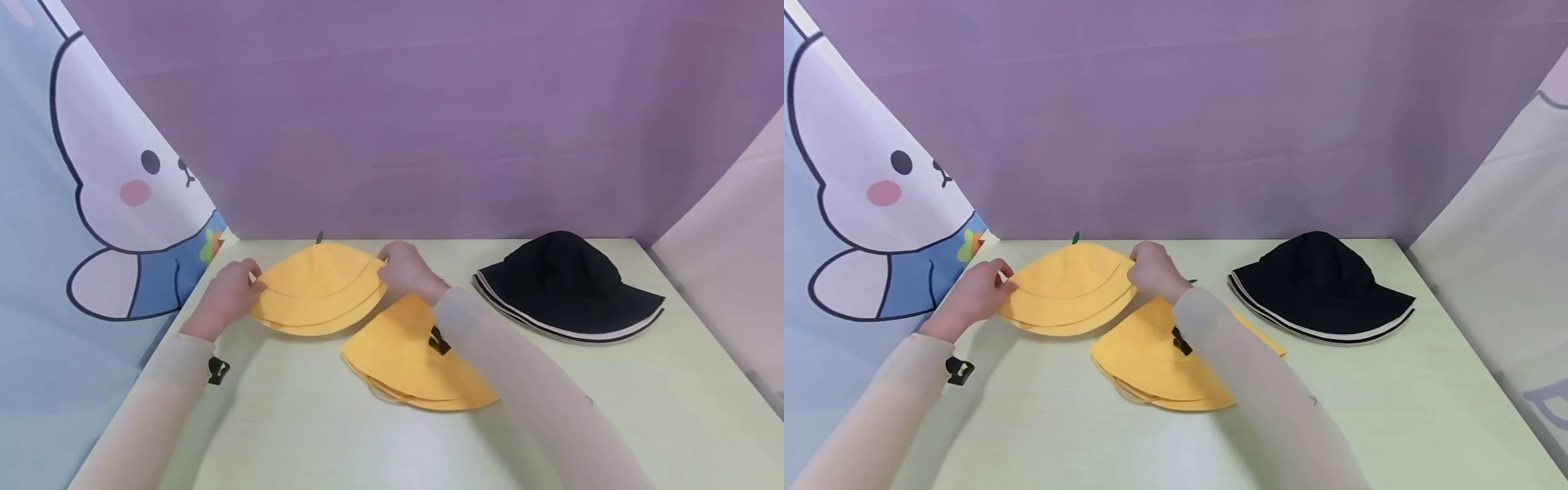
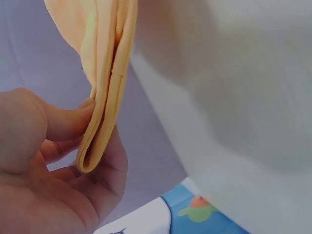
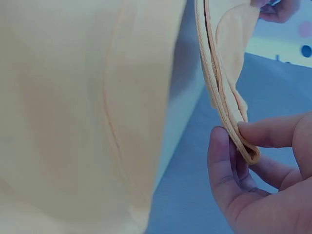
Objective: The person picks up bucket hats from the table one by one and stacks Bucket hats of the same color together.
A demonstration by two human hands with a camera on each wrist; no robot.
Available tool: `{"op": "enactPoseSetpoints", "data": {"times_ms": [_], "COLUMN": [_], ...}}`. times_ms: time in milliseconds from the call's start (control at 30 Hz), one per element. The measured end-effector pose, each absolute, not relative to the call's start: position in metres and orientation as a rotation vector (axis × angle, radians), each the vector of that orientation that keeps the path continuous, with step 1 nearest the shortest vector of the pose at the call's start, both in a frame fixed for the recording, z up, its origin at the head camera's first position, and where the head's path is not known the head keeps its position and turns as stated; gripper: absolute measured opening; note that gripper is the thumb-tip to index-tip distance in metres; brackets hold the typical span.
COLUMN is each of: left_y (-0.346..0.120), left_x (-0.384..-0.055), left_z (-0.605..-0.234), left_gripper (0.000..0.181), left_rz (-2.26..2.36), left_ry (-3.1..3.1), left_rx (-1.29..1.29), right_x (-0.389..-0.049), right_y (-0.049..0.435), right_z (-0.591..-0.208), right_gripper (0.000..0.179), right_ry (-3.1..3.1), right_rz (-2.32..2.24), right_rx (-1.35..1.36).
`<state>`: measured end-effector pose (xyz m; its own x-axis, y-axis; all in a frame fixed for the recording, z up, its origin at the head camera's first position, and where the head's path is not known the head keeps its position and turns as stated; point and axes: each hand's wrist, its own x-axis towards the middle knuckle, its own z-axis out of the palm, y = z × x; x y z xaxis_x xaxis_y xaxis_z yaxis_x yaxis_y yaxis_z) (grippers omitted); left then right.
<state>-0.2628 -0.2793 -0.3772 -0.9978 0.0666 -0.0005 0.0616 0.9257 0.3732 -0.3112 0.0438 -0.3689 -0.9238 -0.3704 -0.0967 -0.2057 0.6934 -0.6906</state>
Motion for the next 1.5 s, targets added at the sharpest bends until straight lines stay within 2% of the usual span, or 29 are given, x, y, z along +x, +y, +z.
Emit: {"op": "enactPoseSetpoints", "data": {"times_ms": [300, 633, 900, 1133, 1500], "left_y": [-0.26, -0.221, -0.192, -0.165, -0.141], "left_x": [-0.265, -0.258, -0.252, -0.248, -0.233], "left_z": [-0.363, -0.345, -0.338, -0.345, -0.383], "left_gripper": [0.023, 0.022, 0.019, 0.015, 0.011], "left_rz": [0.635, 0.769, 0.935, 1.066, 1.169], "left_ry": [3.087, 3.081, 3.04, 2.959, 2.789], "left_rx": [0.232, 0.388, 0.526, 0.595, 0.664], "right_x": [-0.298, -0.285, -0.259, -0.233, -0.207], "right_y": [0.086, 0.146, 0.192, 0.225, 0.259], "right_z": [-0.35, -0.345, -0.332, -0.331, -0.364], "right_gripper": [0.024, 0.028, 0.028, 0.025, 0.023], "right_ry": [2.705, 2.604, 2.62, 2.615, 2.489], "right_rz": [-1.201, -1.355, -1.31, -1.293, -1.343], "right_rx": [-0.453, -0.341, -0.293, -0.258, -0.235]}}
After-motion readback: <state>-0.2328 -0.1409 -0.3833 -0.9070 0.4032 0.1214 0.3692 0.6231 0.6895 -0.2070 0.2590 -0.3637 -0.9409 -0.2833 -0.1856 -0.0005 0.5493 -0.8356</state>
